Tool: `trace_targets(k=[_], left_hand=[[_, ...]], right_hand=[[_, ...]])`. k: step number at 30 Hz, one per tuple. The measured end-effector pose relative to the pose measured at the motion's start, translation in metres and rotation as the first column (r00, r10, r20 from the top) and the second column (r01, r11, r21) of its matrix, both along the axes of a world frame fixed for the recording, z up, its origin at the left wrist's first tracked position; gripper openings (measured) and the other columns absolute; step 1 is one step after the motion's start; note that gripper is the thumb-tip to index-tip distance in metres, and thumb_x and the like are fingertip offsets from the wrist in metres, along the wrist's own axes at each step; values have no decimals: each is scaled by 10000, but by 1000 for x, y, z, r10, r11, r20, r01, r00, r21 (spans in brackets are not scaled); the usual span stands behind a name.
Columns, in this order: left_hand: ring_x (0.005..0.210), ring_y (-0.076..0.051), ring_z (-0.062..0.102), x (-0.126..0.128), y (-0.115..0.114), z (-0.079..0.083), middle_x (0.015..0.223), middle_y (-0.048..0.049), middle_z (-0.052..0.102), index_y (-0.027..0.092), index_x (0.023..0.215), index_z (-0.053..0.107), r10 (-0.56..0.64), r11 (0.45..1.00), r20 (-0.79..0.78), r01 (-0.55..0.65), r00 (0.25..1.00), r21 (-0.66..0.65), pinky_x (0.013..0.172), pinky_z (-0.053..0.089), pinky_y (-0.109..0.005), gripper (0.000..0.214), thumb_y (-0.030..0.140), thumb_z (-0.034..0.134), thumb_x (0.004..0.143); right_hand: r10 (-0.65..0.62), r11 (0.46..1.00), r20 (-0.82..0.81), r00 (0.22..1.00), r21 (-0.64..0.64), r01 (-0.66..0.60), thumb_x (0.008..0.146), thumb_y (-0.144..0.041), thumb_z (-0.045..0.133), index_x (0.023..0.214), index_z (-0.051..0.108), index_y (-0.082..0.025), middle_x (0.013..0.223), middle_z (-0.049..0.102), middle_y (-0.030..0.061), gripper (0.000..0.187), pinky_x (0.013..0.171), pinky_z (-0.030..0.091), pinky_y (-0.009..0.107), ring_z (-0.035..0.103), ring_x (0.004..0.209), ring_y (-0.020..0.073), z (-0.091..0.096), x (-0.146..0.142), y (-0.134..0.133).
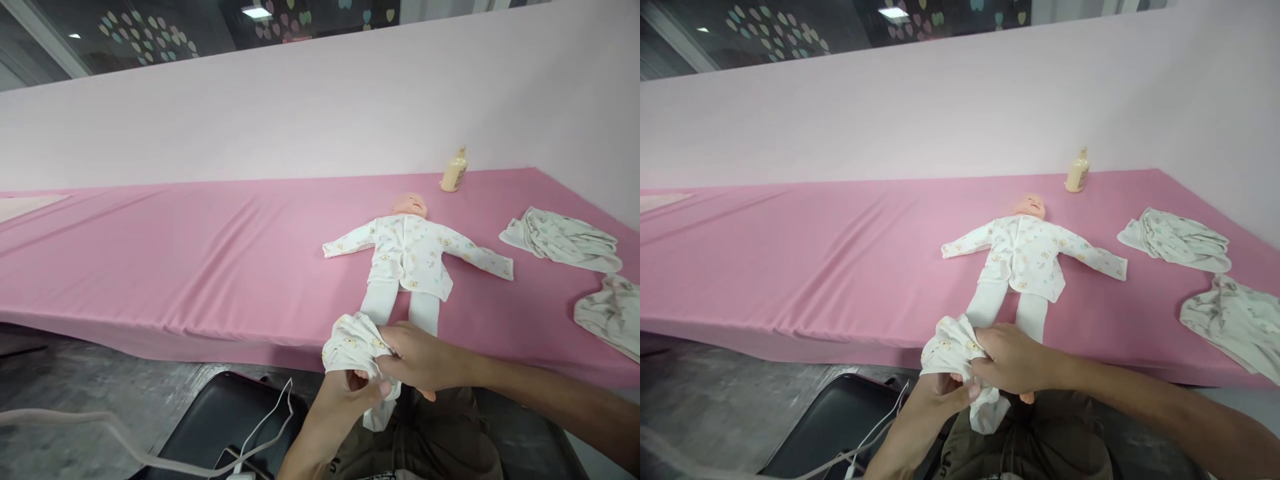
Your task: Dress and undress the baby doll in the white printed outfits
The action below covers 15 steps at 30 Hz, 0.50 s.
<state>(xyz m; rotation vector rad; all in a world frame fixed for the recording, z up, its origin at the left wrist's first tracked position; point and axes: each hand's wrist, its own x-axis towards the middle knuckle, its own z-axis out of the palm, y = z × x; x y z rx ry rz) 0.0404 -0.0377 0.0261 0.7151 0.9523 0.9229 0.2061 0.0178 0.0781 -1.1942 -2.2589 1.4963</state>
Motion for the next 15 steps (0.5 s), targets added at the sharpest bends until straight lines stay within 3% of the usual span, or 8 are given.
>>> trace_targets(k=[4,7,11,15], left_hand=[[1009,-231,603,0,-1,4,978,-92,685,152,923,682,-5,998,-113,12,994,62,947,444,-336,279,250,809,695],[871,-197,589,3,-2,4,864,-69,663,157,789,653,22,995,-257,5,966,103,848,465,-300,201,300,781,727],[694,-153,506,12,-6,-1,694,-25,588,166,668,616,272,955,-440,-183,856,235,681,419,-246,257,353,786,714],[646,-163,478,23,-12,-5,636,-11,568,208,648,626,466,883,-570,-311,676,353,663,394,-257,237,365,796,698]], right_hand=[[8,995,-102,995,-94,-18,822,-110,394,796,450,-202,555,435,-98,111,314,235,176,380,296,48,-16,5,-2],[-86,988,-94,992,-134,73,828,-153,400,802,430,-212,597,435,-94,71,286,226,188,384,283,54,-25,3,-5],[-237,969,-1,971,64,237,799,-159,431,731,373,-222,521,362,-94,109,372,223,216,348,353,69,-31,0,-4],[-400,874,-11,916,296,385,733,-144,468,688,375,-218,557,386,-64,127,493,255,248,376,525,105,-29,10,11]])
